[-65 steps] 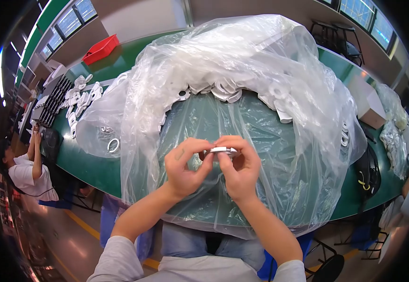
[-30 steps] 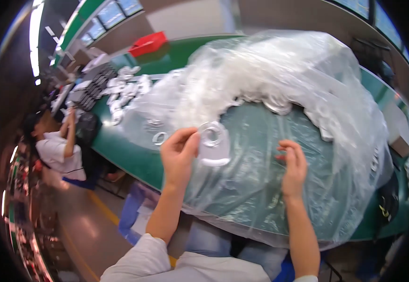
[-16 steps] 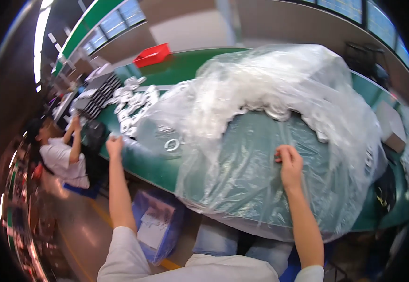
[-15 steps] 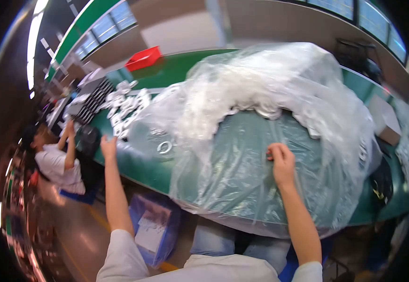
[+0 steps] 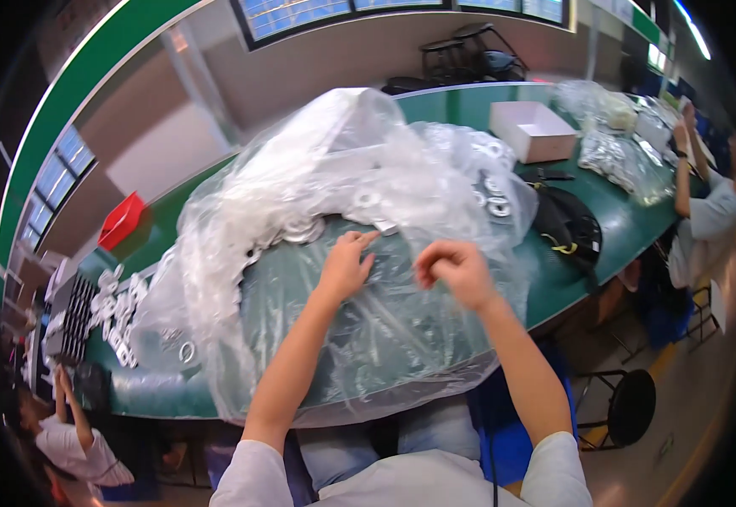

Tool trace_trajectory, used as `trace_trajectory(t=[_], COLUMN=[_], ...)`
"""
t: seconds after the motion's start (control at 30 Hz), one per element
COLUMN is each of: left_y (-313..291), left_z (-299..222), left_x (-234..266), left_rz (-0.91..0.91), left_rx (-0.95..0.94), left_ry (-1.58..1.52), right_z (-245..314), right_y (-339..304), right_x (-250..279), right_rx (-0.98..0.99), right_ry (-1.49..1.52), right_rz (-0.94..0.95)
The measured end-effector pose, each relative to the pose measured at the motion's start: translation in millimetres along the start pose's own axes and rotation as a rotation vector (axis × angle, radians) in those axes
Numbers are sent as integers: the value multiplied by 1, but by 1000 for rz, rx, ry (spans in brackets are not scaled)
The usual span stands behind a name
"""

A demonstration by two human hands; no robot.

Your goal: Assembling small electronic components by inserting a circular ring into a white plastic housing.

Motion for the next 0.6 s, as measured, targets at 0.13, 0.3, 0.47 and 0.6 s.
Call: trace_trajectory(t=[0.13,0.3,0.47,0.6], left_y=[29,29,9,-7], left_z=[-14,-8,33,51], left_x=[-40,-39,-6,13], left_rz=[-21,-115,-158,-146], left_rx=[54,99,463,546], left_ry=[200,66,-217,-135], right_z=[0,-19,-30,-25], right_y=[23,61,74,74], right_x=[149,189,184,188], right_rx=[180,249,182,183], right_ry=[-416,-1177,-1362,-1197], right_rz=[-589,-590,-561,-599])
Point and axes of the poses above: each hand's wrist, its own y-axis towards the middle knuckle, its own x-axis out of the back of the hand, z = x × y, the point moved 8 cm from there along y, towards the middle knuckle, and after that the axes turned 12 degrees about -z, right-handed, at the moved point
